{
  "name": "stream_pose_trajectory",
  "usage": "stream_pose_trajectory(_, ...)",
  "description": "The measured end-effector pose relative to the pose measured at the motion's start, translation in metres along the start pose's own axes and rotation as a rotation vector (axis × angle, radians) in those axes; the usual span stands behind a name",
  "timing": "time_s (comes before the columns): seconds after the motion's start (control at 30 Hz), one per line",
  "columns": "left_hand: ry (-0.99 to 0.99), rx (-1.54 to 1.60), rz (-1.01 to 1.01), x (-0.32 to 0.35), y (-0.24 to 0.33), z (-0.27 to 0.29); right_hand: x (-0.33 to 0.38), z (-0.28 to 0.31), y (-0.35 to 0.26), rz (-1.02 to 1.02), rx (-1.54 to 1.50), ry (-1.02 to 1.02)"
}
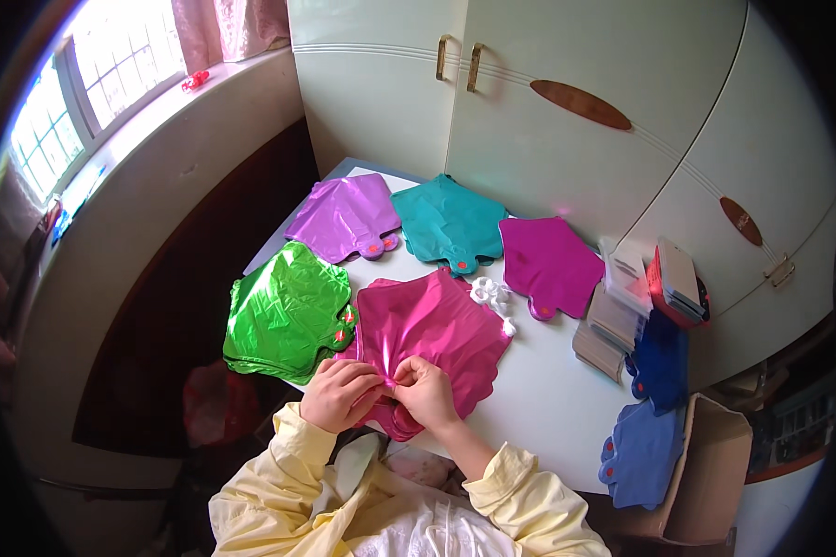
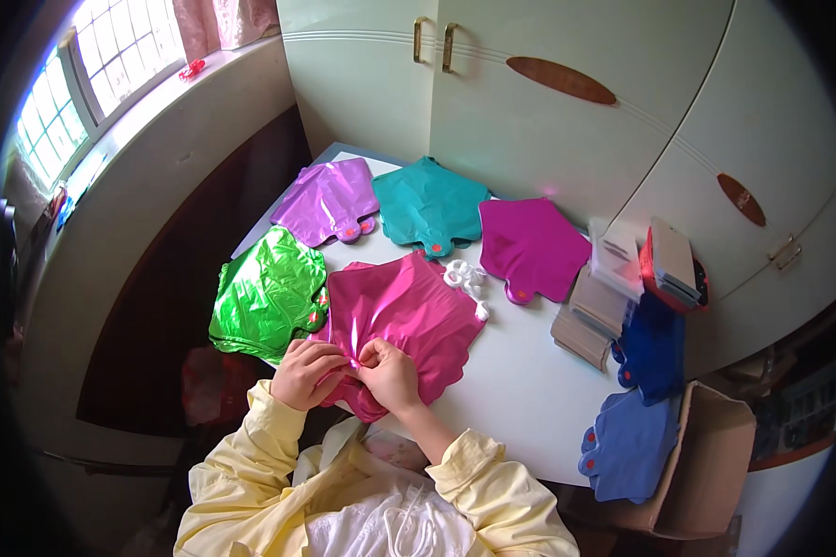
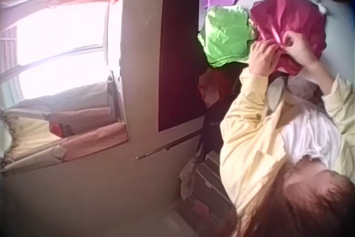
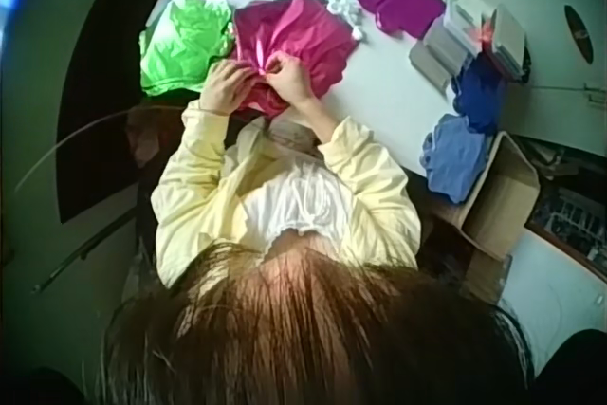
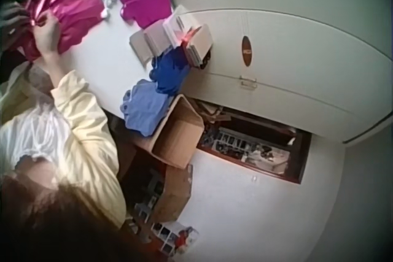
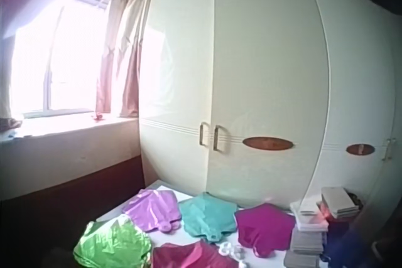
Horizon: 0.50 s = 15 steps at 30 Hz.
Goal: Folding colored plastic sheets and inserting them into retail carded bags.
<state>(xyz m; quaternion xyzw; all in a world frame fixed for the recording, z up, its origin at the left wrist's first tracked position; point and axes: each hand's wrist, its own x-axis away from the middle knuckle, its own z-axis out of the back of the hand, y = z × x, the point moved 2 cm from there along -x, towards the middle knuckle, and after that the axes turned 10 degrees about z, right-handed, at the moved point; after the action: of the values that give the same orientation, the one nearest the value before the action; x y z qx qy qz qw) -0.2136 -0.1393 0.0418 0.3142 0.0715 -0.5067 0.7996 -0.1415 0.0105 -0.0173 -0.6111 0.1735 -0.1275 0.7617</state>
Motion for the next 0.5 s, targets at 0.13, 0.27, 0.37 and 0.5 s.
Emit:
stream_pose_trajectory(0.13, -0.020, -0.117, 0.008, 0.005, -0.006, -0.004, -0.001, 0.005, 0.003, -0.028, -0.226, -0.058)
stream_pose_trajectory(0.27, 0.091, -0.338, -0.073, 0.008, 0.002, -0.007, -0.003, 0.013, -0.002, -0.094, -0.409, -0.078)
stream_pose_trajectory(0.37, 0.109, -0.438, -0.148, 0.008, 0.007, -0.012, -0.003, 0.020, -0.011, -0.086, -0.609, -0.031)
stream_pose_trajectory(0.5, -0.087, -0.358, -0.118, -0.002, -0.001, -0.021, -0.002, 0.035, -0.013, -0.200, -0.776, 0.041)
